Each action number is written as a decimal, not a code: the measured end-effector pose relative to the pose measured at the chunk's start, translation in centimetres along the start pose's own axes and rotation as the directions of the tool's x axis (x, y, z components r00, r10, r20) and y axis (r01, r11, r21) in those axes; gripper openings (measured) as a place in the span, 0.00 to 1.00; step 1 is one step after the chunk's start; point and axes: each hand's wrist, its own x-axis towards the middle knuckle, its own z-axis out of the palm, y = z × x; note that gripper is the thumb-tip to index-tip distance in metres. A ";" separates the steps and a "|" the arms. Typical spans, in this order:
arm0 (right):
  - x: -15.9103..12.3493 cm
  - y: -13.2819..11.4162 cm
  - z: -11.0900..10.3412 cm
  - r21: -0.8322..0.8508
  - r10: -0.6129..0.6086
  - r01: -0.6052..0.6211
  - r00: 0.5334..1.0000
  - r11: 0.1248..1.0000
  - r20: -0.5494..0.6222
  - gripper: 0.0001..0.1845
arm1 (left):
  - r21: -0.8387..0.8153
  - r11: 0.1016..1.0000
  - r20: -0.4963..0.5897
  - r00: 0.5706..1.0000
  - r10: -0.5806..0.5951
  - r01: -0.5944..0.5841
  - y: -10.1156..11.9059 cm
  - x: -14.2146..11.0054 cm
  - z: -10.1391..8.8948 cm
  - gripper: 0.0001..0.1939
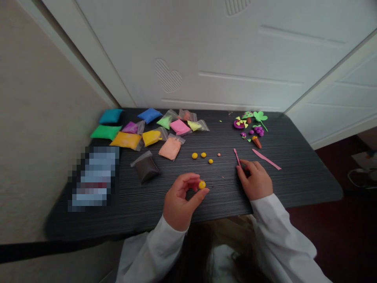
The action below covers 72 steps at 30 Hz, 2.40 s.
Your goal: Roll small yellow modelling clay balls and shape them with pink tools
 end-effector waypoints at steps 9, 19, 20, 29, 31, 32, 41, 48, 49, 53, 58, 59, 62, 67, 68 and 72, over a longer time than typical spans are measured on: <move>-4.8 -6.6 -5.6 0.671 -0.233 0.034 0.949 0.741 0.210 0.11 | 0.146 0.887 0.099 0.899 0.426 -0.437 3.6 -2.1 -0.1 0.26; -5.5 -9.0 -5.6 0.805 -0.177 -0.197 0.921 0.560 0.348 0.11 | 0.429 0.552 0.365 0.696 0.618 -0.715 6.1 -0.8 0.1 0.12; -5.5 -9.1 -5.6 0.805 -0.172 -0.202 0.921 0.557 0.349 0.11 | 0.435 0.537 0.369 0.687 0.626 -0.723 6.0 -0.8 0.1 0.12; -5.0 -8.4 -5.6 0.805 -0.149 -0.208 0.928 0.556 0.343 0.08 | 0.396 0.628 0.354 0.742 0.569 -0.670 5.3 -1.6 0.3 0.21; -5.0 -8.2 -5.6 0.807 -0.163 -0.195 0.928 0.557 0.336 0.08 | 0.339 0.749 0.335 0.816 0.470 -0.570 5.2 -2.0 0.1 0.25; -4.9 -8.1 -5.6 0.806 -0.173 -0.184 0.927 0.563 0.333 0.08 | 0.296 0.821 0.320 0.861 0.396 -0.488 5.2 -2.1 0.0 0.26; -4.8 -7.8 -6.0 0.781 -0.305 -0.010 0.917 0.624 0.256 0.11 | -0.275 0.924 0.310 0.934 -0.177 0.266 3.8 -1.8 0.7 0.06; -5.1 -7.3 -5.6 0.804 -0.278 -0.007 0.936 0.594 0.213 0.15 | -0.515 0.715 0.415 0.867 -0.276 0.474 4.2 -2.0 1.5 0.04; -5.1 -7.2 -5.6 0.804 -0.280 -0.002 0.937 0.594 0.209 0.16 | -0.541 0.668 0.443 0.848 -0.289 0.510 4.2 -2.0 1.7 0.04; -4.9 -7.0 -5.5 0.815 -0.306 0.003 0.928 0.579 0.214 0.16 | -0.604 0.540 0.513 0.805 -0.299 0.586 4.2 -1.9 2.2 0.05; -4.4 -7.1 -4.9 0.829 -0.302 -0.003 0.931 0.559 0.207 0.12 | -0.630 0.505 0.482 0.807 -0.341 0.590 3.9 -1.4 2.5 0.06; -4.3 -7.1 -4.7 0.829 -0.301 -0.006 0.930 0.559 0.210 0.12 | -0.633 0.505 0.471 0.809 -0.351 0.587 3.8 -1.3 2.6 0.06; -4.3 -6.8 -4.3 0.823 -0.289 -0.027 0.929 0.567 0.230 0.12 | -0.626 0.503 0.442 0.803 -0.400 0.595 3.6 -1.0 2.8 0.08; -4.1 -6.2 -3.8 0.820 -0.256 -0.066 0.933 0.568 0.253 0.11 | -0.614 0.493 0.414 0.783 -0.464 0.616 3.5 -0.7 3.1 0.10; -4.0 -6.2 -3.7 0.824 -0.255 -0.073 0.932 0.561 0.256 0.11 | -0.614 0.493 0.412 0.783 -0.466 0.616 3.5 -0.6 3.2 0.10; -3.8 -6.3 -3.4 0.844 -0.252 -0.098 0.931 0.528 0.265 0.11 | -0.622 0.501 0.396 0.793 -0.462 0.602 3.2 -0.5 3.2 0.10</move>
